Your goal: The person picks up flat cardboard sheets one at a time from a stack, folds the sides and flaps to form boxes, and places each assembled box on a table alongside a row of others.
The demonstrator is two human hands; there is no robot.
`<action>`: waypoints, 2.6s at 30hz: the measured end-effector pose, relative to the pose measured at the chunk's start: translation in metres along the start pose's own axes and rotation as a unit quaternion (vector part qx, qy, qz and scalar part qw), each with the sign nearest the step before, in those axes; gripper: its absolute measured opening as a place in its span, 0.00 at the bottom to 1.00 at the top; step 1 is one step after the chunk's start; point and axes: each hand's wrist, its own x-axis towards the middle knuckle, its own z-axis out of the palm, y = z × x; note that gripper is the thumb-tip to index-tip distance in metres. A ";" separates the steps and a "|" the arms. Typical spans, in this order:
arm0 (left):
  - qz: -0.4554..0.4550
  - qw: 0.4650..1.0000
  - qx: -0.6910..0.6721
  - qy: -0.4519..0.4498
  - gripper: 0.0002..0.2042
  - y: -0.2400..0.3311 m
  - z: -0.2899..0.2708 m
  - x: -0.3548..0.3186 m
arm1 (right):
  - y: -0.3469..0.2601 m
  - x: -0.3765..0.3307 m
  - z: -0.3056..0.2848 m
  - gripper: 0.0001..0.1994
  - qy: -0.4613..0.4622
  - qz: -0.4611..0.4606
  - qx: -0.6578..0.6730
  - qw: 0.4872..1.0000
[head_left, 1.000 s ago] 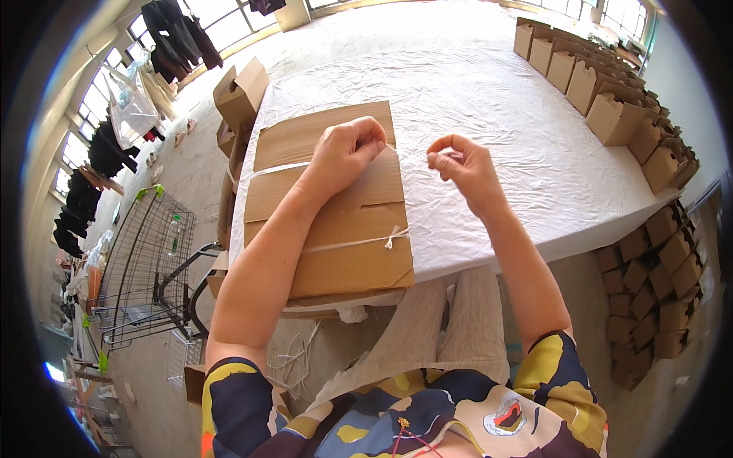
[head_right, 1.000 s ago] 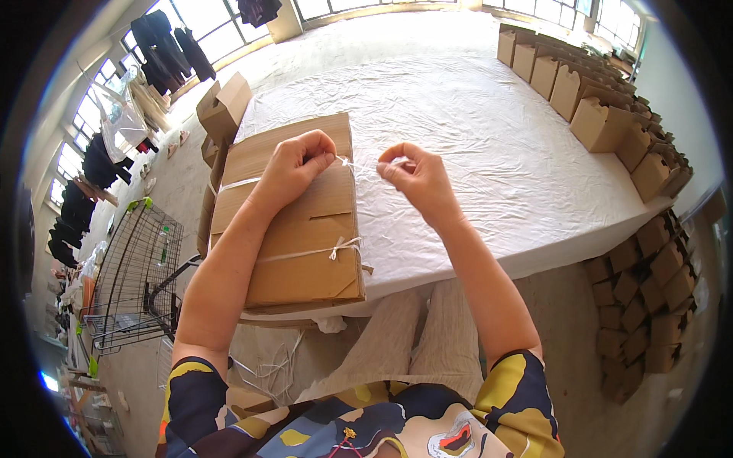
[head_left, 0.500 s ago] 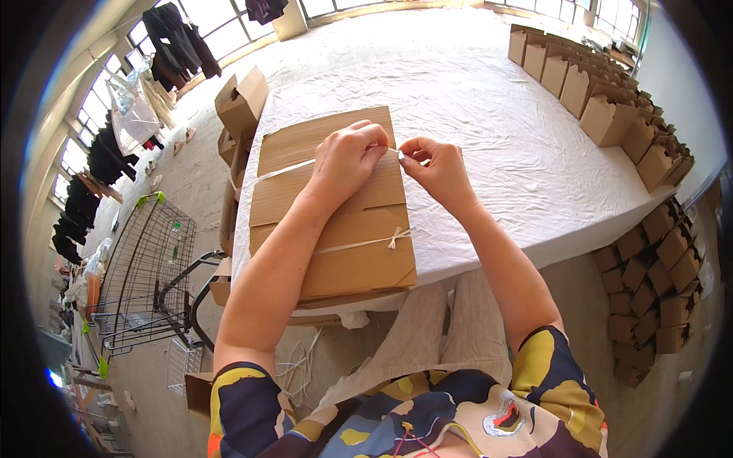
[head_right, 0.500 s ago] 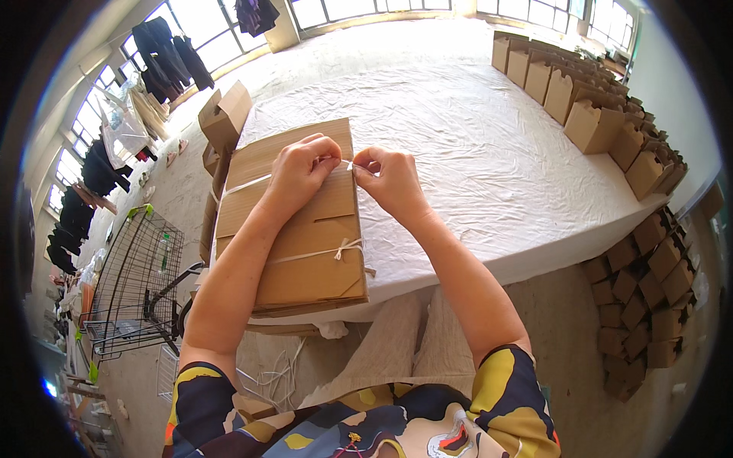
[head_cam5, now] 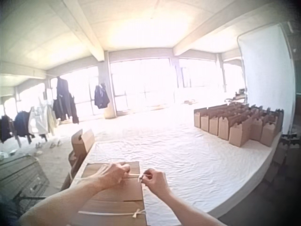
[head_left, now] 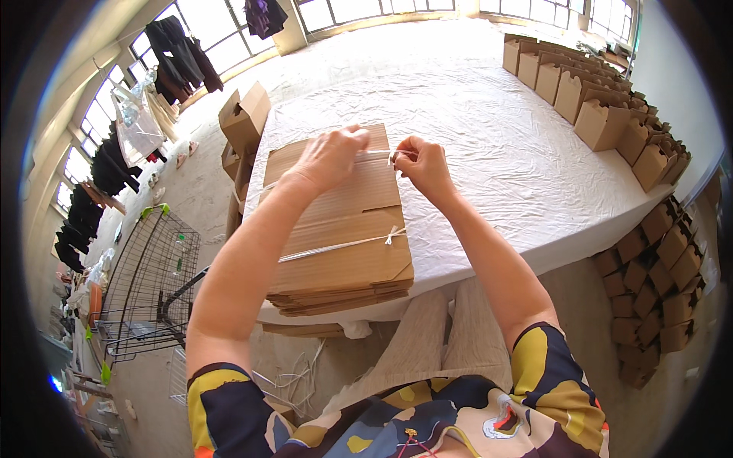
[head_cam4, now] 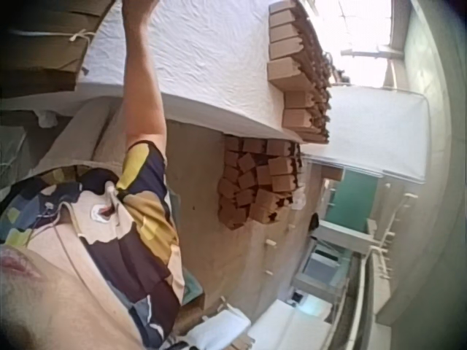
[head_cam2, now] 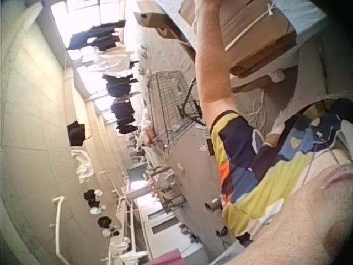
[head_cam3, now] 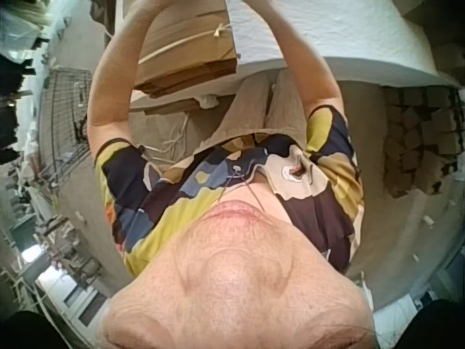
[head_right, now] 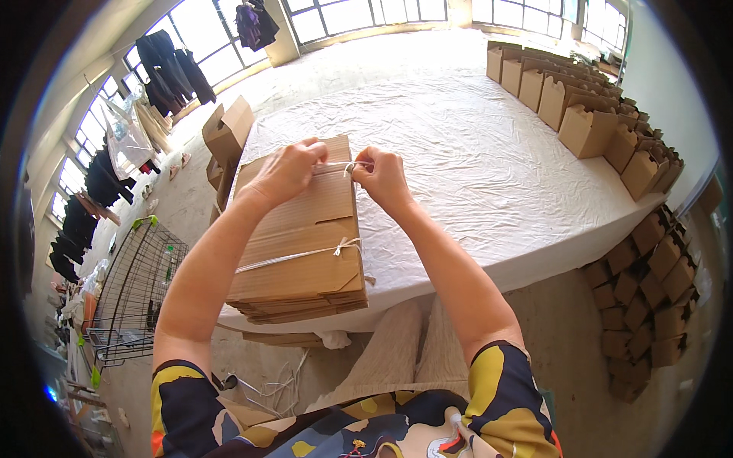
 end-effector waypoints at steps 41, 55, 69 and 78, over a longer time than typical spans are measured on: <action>-0.196 0.969 -0.143 -0.052 0.09 -0.184 0.005 -0.011 | 0.007 0.027 0.015 0.28 -0.129 -0.101 -0.113 0.980; -0.110 0.935 -0.297 -0.159 0.16 -0.121 0.031 0.076 | 0.032 0.057 0.031 0.25 -0.119 -0.038 -0.037 0.991; -0.161 0.944 -0.104 -0.268 0.18 -0.149 0.027 0.056 | 0.081 0.070 0.036 0.13 -0.058 0.132 -0.036 0.989; -0.032 0.986 -0.151 -0.064 0.25 -0.041 -0.013 -0.014 | 0.090 0.061 0.036 0.07 -0.048 0.158 0.162 0.973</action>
